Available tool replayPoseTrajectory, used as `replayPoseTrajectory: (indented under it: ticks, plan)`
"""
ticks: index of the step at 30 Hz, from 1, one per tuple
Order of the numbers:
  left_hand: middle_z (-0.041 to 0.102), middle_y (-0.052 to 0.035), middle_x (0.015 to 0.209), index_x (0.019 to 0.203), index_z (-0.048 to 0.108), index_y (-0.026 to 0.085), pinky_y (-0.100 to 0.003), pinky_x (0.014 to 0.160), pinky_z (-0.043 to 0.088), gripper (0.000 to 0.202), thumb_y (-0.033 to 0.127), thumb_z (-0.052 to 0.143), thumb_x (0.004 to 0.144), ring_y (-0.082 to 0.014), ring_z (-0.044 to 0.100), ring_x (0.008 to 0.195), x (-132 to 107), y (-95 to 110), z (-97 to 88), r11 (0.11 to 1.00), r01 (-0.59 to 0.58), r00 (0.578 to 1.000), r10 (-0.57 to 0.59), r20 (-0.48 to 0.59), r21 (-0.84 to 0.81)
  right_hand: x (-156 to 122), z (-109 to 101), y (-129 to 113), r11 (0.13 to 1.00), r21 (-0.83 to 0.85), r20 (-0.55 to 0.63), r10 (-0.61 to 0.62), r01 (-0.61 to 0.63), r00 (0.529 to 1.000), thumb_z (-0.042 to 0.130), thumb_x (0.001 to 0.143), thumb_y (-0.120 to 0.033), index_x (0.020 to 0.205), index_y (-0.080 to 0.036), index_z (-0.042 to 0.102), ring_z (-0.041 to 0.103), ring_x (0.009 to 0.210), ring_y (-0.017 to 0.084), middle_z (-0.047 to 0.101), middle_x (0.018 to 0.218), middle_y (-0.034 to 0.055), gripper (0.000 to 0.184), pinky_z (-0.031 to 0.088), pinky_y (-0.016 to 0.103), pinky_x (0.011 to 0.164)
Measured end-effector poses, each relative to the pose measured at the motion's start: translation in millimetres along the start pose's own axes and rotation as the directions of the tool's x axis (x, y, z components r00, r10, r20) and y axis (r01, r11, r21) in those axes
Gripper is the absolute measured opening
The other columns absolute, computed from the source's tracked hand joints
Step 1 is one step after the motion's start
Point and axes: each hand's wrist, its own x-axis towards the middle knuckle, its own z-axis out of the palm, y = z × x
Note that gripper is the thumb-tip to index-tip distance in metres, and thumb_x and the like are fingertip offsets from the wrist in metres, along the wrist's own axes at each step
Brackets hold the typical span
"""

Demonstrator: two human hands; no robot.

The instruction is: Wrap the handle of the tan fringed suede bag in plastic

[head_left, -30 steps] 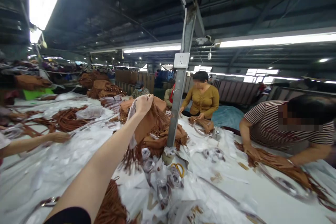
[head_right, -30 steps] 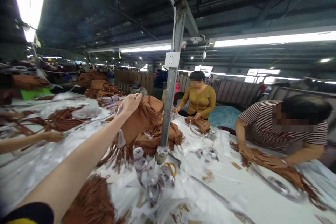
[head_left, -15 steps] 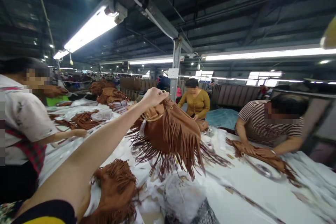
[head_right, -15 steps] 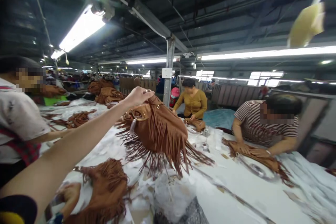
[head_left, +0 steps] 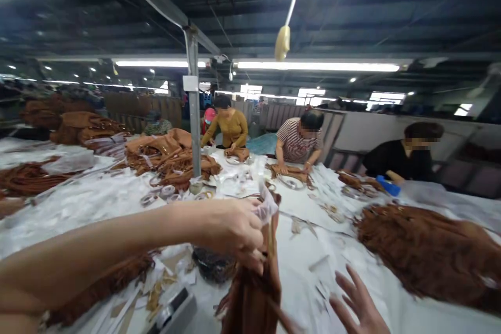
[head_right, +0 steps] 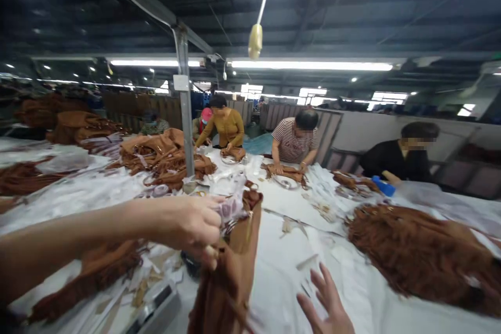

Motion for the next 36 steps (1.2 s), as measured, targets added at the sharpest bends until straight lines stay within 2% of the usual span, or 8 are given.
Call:
replayPoseTrajectory:
  ticks: [4, 7, 11, 15, 22, 25, 30, 36]
  plan:
    - [0.060, -0.0008, 0.066, 0.069, 0.062, 0.023, -0.038, 0.101, 0.037, 0.015, 0.025, 0.064, 0.084, -0.0181, 0.054, 0.071, 20.3, 51.6, 45.9, 0.979, -0.169, 0.978, 0.152, 0.141, 0.116, -15.5, -41.4, -36.3, 0.946, -0.142, 0.063, -0.286, 0.293, 0.956, 0.069, 0.068, -0.049, 0.148, -0.022, 0.020, 0.034, 0.138, 0.032, 0.033, 0.151, 0.0147, 0.097, 0.031, 0.052, 0.112]
    - [0.061, -0.0016, 0.068, 0.069, 0.062, 0.023, -0.036, 0.103, 0.037, 0.016, 0.016, 0.061, 0.083, -0.0186, 0.053, 0.076, 19.0, 72.9, 77.2, 0.980, -0.179, 0.971, 0.161, 0.178, 0.091, -25.2, -49.6, -39.4, 0.911, -0.215, 0.334, -0.271, 0.352, 0.903, 0.076, 0.060, -0.036, 0.134, -0.021, 0.047, 0.044, 0.128, 0.033, 0.053, 0.135, 0.0119, 0.081, 0.036, 0.048, 0.108]
    - [0.064, -0.0023, 0.074, 0.072, 0.062, 0.025, -0.034, 0.100, 0.039, 0.015, 0.016, 0.059, 0.085, -0.0190, 0.054, 0.084, -4.2, 84.1, 110.9, 0.999, -0.035, 0.980, 0.038, 0.196, -0.021, -54.3, -40.0, -3.4, 0.968, -0.185, 0.699, 0.010, 0.168, 0.715, 0.062, 0.072, -0.029, 0.071, -0.019, 0.065, 0.060, 0.069, 0.018, 0.064, 0.067, -0.0010, 0.011, 0.048, 0.029, 0.066]
    - [0.066, -0.0039, 0.086, 0.078, 0.062, 0.023, -0.038, 0.102, 0.036, 0.007, 0.021, 0.061, 0.085, -0.0217, 0.055, 0.100, -43.2, 80.4, 131.3, 0.957, 0.228, 0.941, -0.170, 0.294, -0.176, -82.2, -23.2, 30.5, 0.990, -0.023, 0.644, 0.119, -0.137, 0.756, 0.050, 0.083, -0.040, 0.072, -0.019, 0.053, 0.050, 0.050, 0.012, 0.057, 0.058, -0.0037, 0.024, 0.037, 0.023, 0.046]
    - [0.061, -0.0034, 0.105, 0.112, 0.057, 0.022, -0.028, 0.075, 0.050, 0.037, 0.035, 0.065, 0.078, -0.0171, 0.062, 0.085, -86.1, 69.0, 138.0, 0.304, 0.728, 0.616, -0.684, 0.391, -0.614, -96.5, 20.7, 10.4, 0.984, 0.116, 0.438, 0.075, -0.139, 0.896, 0.049, 0.086, -0.055, 0.071, -0.022, 0.044, 0.042, 0.045, 0.009, 0.039, 0.053, -0.0085, 0.037, 0.031, 0.022, 0.043]
    - [0.050, -0.0091, 0.123, 0.137, 0.037, 0.024, -0.030, 0.071, 0.051, 0.074, 0.040, 0.069, 0.072, -0.0173, 0.061, 0.083, -92.4, 74.0, 157.9, 0.216, 0.748, 0.485, -0.824, 0.294, -0.628, -104.3, 34.7, -5.0, 0.988, 0.111, 0.414, 0.052, -0.107, 0.909, 0.045, 0.087, -0.058, 0.072, -0.022, 0.045, 0.042, 0.047, 0.010, 0.041, 0.055, -0.0075, 0.039, 0.034, 0.023, 0.045]
    - [0.058, -0.0080, 0.098, 0.093, 0.065, 0.020, -0.041, 0.090, 0.042, 0.020, 0.034, 0.061, 0.079, -0.0282, 0.053, 0.102, -110.7, 81.2, 197.1, 0.479, 0.821, 0.556, -0.794, 0.246, -0.311, -123.8, 38.6, -24.4, 1.000, -0.008, 0.371, 0.018, -0.016, 0.929, 0.044, 0.088, -0.059, 0.076, -0.022, 0.053, 0.051, 0.058, 0.014, 0.050, 0.058, -0.0040, 0.040, 0.042, 0.026, 0.055]
    - [0.061, -0.0016, 0.079, 0.080, 0.054, 0.020, -0.028, 0.070, 0.042, 0.034, 0.044, 0.035, 0.094, -0.0172, 0.056, 0.076, -137.7, 107.2, 204.4, 0.412, 0.737, 0.623, -0.722, 0.301, -0.536, -149.5, 19.6, -78.5, 0.971, -0.225, 0.381, 0.009, 0.083, 0.925, 0.068, 0.075, -0.051, 0.127, -0.020, 0.051, 0.057, 0.109, 0.026, 0.063, 0.117, 0.0100, 0.063, 0.044, 0.040, 0.096]
